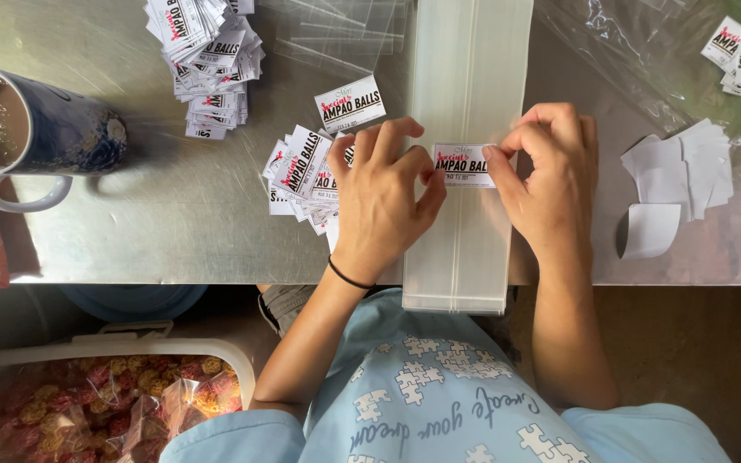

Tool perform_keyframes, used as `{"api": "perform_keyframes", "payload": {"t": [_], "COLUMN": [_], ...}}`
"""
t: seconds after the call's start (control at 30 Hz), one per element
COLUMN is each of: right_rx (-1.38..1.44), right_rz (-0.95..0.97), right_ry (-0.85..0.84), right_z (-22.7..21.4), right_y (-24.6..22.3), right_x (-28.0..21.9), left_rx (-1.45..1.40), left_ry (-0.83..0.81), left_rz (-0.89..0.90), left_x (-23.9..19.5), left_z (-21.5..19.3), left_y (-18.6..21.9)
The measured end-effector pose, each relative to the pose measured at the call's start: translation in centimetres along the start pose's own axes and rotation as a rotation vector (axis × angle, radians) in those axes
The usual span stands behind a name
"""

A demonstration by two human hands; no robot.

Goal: The person repeatedly picks small rectangular labels from a pile, peels off the backing, and sticks them onto a stack of clear plastic bags. The person works one at a time, smoothing each label onto the bag surface.

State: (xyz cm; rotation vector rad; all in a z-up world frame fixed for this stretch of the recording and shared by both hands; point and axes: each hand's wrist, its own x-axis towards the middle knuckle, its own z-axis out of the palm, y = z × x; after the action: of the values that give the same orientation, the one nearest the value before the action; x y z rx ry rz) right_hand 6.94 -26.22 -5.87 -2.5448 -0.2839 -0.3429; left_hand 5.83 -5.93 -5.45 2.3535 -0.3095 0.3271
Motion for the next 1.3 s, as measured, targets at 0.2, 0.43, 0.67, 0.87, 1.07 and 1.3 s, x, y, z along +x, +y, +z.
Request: {"api": "perform_keyframes", "payload": {"t": [0.2,0.43,0.67,0.87,1.07,1.3], "right_rx": [-0.059,0.076,0.318,0.278,0.286,0.269], "right_rz": [0.026,0.128,0.291,0.284,0.315,0.27], "right_ry": [0.009,0.081,0.071,0.074,0.072,0.078], "right_z": [-0.1,-0.4,-0.1,0.2,0.1,0.0], "right_y": [-0.2,2.6,4.8,5.3,5.3,5.2], "right_x": [-0.1,-0.4,-0.8,-1.1,-1.4,-1.1], "left_rx": [0.075,0.144,0.294,-0.062,-0.039,-0.063], "left_ry": [-0.045,-0.234,-0.646,-0.783,0.042,-0.016], "left_rz": [0.005,0.198,0.346,0.231,0.394,0.676], "left_x": [0.0,-1.1,-4.8,1.9,8.9,9.2], "left_z": [0.8,-1.4,-3.0,-7.6,-14.6,-14.6], "left_y": [-0.3,2.0,4.1,3.8,1.2,5.2]}}
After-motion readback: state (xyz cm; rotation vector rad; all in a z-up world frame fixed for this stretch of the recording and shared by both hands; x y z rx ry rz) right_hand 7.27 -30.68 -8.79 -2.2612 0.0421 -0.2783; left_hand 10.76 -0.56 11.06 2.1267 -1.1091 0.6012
